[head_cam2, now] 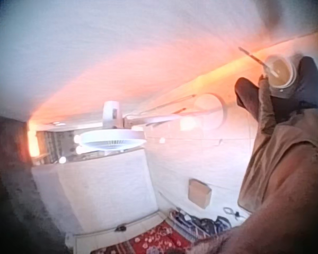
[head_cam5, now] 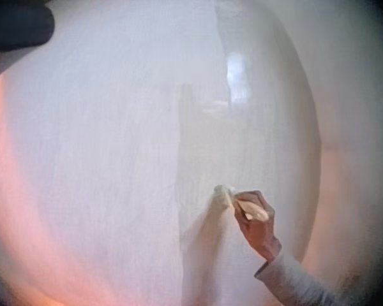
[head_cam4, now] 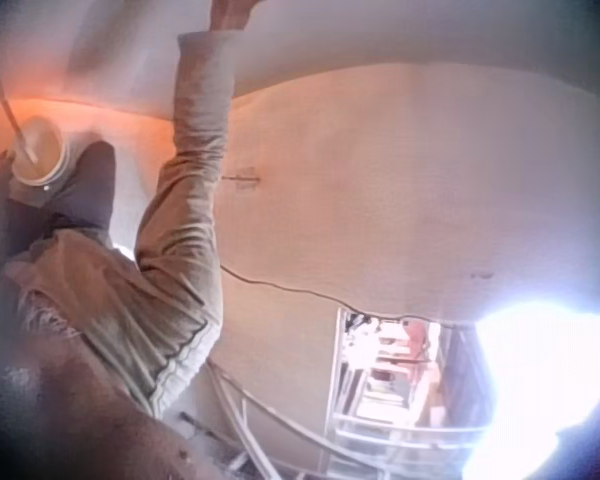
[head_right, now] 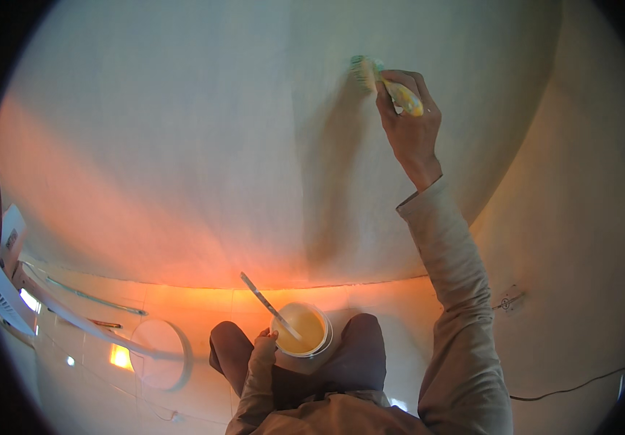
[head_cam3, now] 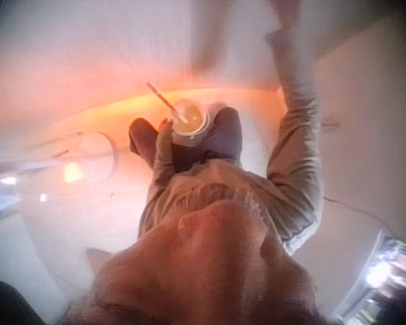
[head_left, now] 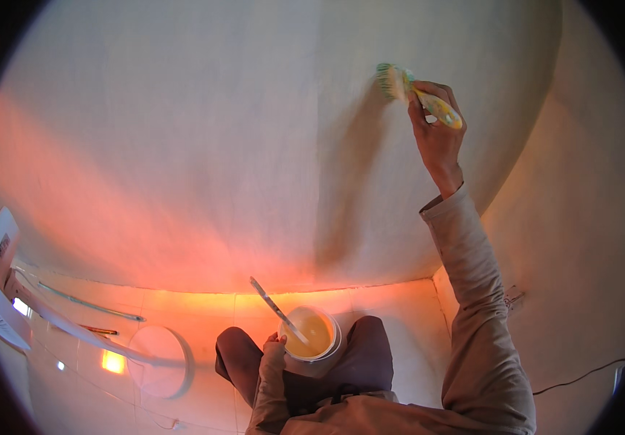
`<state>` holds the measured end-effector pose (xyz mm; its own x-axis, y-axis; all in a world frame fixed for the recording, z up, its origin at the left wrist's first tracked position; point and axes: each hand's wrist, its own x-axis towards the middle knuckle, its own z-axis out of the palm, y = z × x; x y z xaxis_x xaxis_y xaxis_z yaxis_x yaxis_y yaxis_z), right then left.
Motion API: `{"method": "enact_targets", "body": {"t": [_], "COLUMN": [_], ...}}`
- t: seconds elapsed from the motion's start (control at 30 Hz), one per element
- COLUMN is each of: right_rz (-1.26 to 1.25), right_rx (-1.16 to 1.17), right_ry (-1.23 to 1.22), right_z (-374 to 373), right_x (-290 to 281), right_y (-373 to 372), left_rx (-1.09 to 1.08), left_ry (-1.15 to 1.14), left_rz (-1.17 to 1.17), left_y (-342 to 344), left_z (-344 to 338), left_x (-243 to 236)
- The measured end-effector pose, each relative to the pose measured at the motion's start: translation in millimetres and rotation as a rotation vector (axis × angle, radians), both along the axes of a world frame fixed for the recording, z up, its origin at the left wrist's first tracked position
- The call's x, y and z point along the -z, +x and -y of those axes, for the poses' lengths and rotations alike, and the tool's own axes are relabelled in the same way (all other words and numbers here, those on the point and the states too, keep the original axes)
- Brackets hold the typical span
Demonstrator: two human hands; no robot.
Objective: The person paints the ceiling using a paintbrush and a bucket of paint. They repeatedly dip the brush into the bucket and apply paint to the ceiling surface.
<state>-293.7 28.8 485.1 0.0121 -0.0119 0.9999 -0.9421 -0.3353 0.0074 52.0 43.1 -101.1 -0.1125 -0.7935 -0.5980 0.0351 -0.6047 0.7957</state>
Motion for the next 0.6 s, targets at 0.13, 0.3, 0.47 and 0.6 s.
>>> {"method": "enact_targets", "body": {"t": [0.13, 0.3, 0.47, 0.6], "right_rz": [-0.417, -0.596, -0.373, 0.209], "right_rx": [0.317, 0.299, 0.031, -0.295], "right_ry": [-0.079, 0.233, 0.299, 0.311], "right_z": [-6, -5, -6, 0], "right_x": [2, 40, 32, 9], "right_y": [13, 39, 36, 25], "left_rx": [-0.045, -0.045, -0.038, 0.013], "left_ry": [-0.008, -0.038, 0.005, 0.035], "left_rz": [-0.065, -0.043, -0.046, 0.044], "left_y": [3, 7, 3, -1], "left_z": [1, 5, 2, -1], "left_x": [6, 19, 16, -4]}}
